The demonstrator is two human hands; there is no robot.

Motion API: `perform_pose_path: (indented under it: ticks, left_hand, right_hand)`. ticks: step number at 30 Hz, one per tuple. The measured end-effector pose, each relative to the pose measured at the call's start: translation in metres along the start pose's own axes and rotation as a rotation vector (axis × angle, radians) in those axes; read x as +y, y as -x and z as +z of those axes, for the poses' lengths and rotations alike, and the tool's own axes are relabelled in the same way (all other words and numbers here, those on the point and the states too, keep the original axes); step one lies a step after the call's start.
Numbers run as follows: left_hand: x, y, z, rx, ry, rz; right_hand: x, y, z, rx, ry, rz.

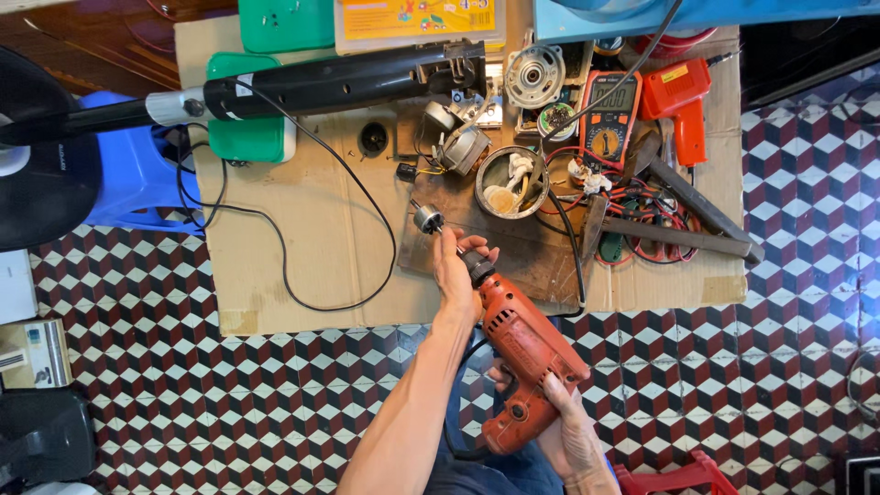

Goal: The person uses a corded drill to spin a cylindrical metal component, then wipes it with a cloth. They repeat this process, handling the component and drill multiple times on a cluttered workbench.

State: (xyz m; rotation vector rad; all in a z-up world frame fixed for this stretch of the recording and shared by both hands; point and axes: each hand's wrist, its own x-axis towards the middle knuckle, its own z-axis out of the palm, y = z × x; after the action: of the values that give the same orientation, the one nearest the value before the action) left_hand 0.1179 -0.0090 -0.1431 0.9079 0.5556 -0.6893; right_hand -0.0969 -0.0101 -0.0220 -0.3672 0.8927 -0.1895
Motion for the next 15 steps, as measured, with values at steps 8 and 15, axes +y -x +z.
perform_pose_path:
  ticks: [8, 15]
  left_hand:
    - [0.055, 0.046, 0.028, -0.081, 0.248, 0.019]
    - [0.098, 0.105, 0.076, -0.211, 0.278, 0.147]
  right_hand:
    - [-0.01, 0.029, 0.02, -0.284, -0.039, -0.041]
    - [-0.026, 0.044, 0.022, -0.468, 0.046, -0.073]
